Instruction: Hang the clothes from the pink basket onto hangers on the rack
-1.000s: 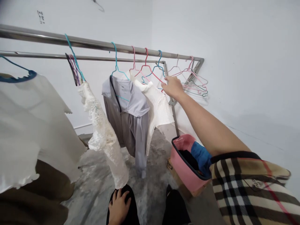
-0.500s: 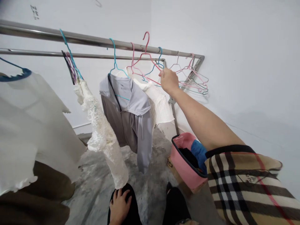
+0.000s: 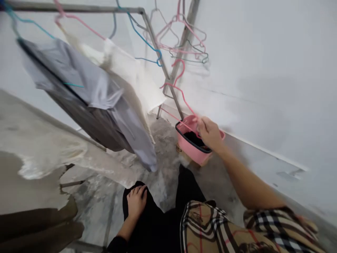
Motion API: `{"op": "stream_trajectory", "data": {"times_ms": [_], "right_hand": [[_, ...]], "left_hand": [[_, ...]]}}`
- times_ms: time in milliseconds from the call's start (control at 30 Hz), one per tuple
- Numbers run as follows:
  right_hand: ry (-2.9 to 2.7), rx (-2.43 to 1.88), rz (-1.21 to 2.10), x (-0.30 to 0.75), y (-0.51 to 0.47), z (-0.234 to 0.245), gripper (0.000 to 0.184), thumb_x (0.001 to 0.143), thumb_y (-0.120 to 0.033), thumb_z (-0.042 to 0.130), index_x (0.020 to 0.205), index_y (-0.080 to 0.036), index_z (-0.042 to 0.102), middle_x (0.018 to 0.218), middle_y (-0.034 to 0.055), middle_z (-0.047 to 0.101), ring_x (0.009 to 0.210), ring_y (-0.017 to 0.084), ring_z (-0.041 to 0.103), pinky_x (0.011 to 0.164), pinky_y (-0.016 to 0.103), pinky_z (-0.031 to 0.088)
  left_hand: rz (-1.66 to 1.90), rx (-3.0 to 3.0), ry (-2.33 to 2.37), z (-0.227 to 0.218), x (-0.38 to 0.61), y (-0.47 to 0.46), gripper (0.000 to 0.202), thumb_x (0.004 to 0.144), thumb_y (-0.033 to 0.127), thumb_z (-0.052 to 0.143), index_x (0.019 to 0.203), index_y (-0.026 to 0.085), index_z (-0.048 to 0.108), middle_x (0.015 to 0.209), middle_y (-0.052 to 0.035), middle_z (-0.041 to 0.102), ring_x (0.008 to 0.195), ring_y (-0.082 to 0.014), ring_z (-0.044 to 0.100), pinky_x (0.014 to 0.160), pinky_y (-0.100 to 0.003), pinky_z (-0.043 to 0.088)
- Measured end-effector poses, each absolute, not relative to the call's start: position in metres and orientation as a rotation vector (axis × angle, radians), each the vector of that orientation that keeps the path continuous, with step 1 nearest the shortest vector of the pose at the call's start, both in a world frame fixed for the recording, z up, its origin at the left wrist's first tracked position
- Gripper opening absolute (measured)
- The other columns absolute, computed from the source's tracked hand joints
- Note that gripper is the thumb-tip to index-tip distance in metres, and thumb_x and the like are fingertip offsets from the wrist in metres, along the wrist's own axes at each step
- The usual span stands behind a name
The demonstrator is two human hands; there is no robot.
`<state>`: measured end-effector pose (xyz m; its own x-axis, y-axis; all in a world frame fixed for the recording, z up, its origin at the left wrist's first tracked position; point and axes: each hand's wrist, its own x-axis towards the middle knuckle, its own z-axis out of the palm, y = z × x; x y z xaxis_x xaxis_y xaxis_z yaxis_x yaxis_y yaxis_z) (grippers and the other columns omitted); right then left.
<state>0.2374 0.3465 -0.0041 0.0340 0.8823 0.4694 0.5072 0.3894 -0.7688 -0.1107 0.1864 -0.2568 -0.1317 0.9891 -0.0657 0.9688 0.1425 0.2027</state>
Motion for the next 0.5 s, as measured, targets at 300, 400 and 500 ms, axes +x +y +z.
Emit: {"op": "stream_trajectory", "data": {"times_ms": [300, 400, 500], "right_hand": [[-1.715, -1.435, 1.222, 0.271, 0.222, -0.129, 0.041, 0.098, -0.055, 0.031, 0.096, -0.023, 0.057, 0.061, -0.0020, 0.046, 0.054, 0.014, 0.045, 0.055, 0.027, 0.040], [-1.715, -1.387, 1.451, 0.281, 0.216, -0.137, 0.042, 0.098, -0.057, 0.030, 0.095, -0.022, 0.054, 0.062, -0.0028, 0.046, 0.055, 0.012, 0.045, 0.055, 0.026, 0.039], [-1.703, -1.412, 1.516, 0.300, 0.224, -0.145, 0.045, 0.099, -0.057, 0.029, 0.096, -0.021, 0.055, 0.064, -0.0024, 0.047, 0.057, 0.013, 0.047, 0.057, 0.025, 0.041]], "left_hand": [[0.847, 2.381, 1.918, -0.187, -0.028, 0.257, 0.057, 0.091, 0.043, 0.054, 0.137, 0.010, 0.049, 0.153, -0.0231, 0.032, 0.143, -0.0364, 0.028, 0.113, -0.054, 0.030], [0.825, 2.490, 1.846, -0.175, -0.021, 0.278, 0.049, 0.089, 0.042, 0.059, 0.131, 0.017, 0.055, 0.150, -0.0197, 0.039, 0.141, -0.0371, 0.031, 0.112, -0.056, 0.029], [0.700, 2.518, 1.724, -0.173, -0.025, 0.283, 0.045, 0.087, 0.044, 0.062, 0.127, 0.022, 0.058, 0.134, -0.0144, 0.055, 0.125, -0.0313, 0.048, 0.107, -0.050, 0.037]]}}
